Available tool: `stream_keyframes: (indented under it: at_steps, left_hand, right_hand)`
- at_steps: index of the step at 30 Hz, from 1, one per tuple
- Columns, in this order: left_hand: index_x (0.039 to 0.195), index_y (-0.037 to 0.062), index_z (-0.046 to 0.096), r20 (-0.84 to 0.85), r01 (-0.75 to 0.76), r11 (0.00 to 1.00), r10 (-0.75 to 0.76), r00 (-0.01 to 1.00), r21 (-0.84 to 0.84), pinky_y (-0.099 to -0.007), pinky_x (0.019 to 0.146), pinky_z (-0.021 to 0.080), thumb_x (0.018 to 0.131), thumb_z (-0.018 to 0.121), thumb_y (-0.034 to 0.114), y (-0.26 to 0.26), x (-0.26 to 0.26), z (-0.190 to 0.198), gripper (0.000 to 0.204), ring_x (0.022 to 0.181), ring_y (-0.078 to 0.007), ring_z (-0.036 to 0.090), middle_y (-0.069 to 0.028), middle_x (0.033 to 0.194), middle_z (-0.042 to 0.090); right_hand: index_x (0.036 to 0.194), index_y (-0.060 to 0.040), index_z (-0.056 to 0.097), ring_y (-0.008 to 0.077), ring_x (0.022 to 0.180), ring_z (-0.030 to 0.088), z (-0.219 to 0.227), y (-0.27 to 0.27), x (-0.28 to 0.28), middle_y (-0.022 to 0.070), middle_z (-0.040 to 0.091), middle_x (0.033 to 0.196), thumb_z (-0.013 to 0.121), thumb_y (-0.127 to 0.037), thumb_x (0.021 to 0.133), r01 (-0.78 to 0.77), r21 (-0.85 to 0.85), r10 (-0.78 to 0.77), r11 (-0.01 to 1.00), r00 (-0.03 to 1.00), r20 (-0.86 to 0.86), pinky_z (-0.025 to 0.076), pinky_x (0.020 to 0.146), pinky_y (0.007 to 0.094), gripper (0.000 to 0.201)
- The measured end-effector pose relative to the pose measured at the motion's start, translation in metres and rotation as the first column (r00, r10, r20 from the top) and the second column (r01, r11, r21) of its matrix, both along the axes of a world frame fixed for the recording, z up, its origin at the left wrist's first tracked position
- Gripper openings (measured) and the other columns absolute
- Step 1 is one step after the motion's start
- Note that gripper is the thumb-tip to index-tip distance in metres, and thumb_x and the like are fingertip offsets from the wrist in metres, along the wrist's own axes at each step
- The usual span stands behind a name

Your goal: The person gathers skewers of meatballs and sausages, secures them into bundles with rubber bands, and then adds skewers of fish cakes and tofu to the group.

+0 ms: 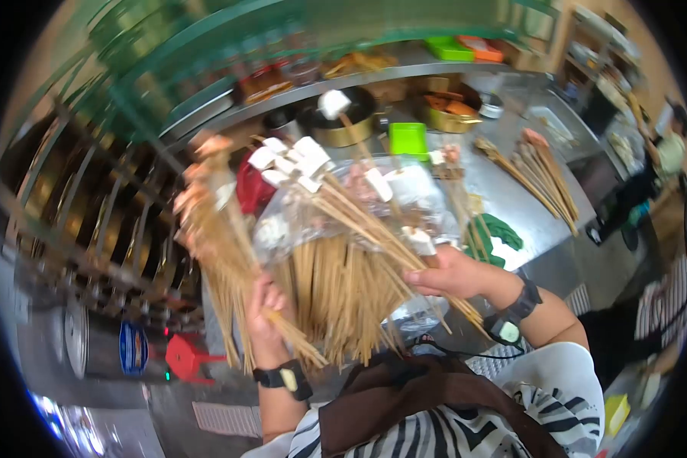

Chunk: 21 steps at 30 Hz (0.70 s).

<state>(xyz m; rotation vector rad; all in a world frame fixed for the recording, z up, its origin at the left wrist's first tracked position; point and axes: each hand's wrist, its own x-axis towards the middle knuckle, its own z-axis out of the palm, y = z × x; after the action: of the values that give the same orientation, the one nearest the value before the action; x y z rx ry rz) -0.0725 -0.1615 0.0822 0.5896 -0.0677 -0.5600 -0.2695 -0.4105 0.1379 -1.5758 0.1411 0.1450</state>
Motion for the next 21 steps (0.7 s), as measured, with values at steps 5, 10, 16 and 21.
stream_keyframes:
  at_steps: [5, 10, 16, 21]
  left_hand:
    - [0.122, -0.0032, 0.042, 0.097, 0.005, 0.995, 0.005, 0.995, -0.102, -0.0189, 0.05, 0.036, 0.096, 0.041, 0.01, 0.024, 0.024, -0.019, 0.029, 0.059, -0.005, 0.039, -0.001, 0.084, 0.05]
    - [0.119, -0.0058, 0.043, 0.155, -0.045, 0.999, 0.046, 0.987, -0.005, -0.0195, 0.051, 0.039, 0.098, 0.037, 0.012, 0.048, 0.014, -0.02, 0.028, 0.059, -0.0054, 0.04, -0.0022, 0.083, 0.05]
    - [0.121, -0.0055, 0.039, 0.117, -0.035, 0.999, 0.032, 0.993, 0.021, -0.0199, 0.051, 0.039, 0.098, 0.038, 0.014, 0.052, -0.006, -0.021, 0.03, 0.062, -0.0065, 0.041, -0.0029, 0.086, 0.047]
    - [0.12, -0.0057, 0.039, 0.069, -0.073, 0.997, 0.072, 0.995, 0.01, -0.021, 0.052, 0.04, 0.098, 0.038, 0.015, 0.037, -0.024, -0.023, 0.031, 0.063, -0.0068, 0.042, -0.0026, 0.085, 0.047]
  right_hand:
    - [0.105, -0.0043, 0.05, 0.0057, 0.055, 0.043, -0.014, -0.012, -0.036, -0.0021, 0.047, 0.064, 0.05, -0.025, 0.092, 0.288, -0.133, -0.262, 0.948, 0.947, 0.185, 0.038, 0.051, 0.0237, 0.025]
    - [0.105, -0.0024, 0.05, 0.0207, 0.068, 0.058, -0.064, -0.076, -0.076, 0.011, 0.058, 0.076, 0.05, -0.024, 0.089, 0.523, -0.474, -0.536, 0.708, 0.836, 0.12, 0.048, 0.064, 0.0344, 0.027]
    - [0.096, -0.0005, 0.054, 0.0311, 0.074, 0.06, -0.124, -0.173, -0.116, 0.0196, 0.061, 0.079, 0.05, -0.021, 0.085, 0.621, -0.582, -0.736, 0.525, 0.674, 0.055, 0.047, 0.068, 0.0402, 0.024]
    - [0.091, 0.0003, 0.054, 0.0369, 0.079, 0.061, -0.167, -0.225, -0.13, 0.0217, 0.062, 0.082, 0.049, -0.02, 0.082, 0.371, -0.85, -0.729, 0.374, 0.684, -0.023, 0.047, 0.071, 0.0437, 0.023]
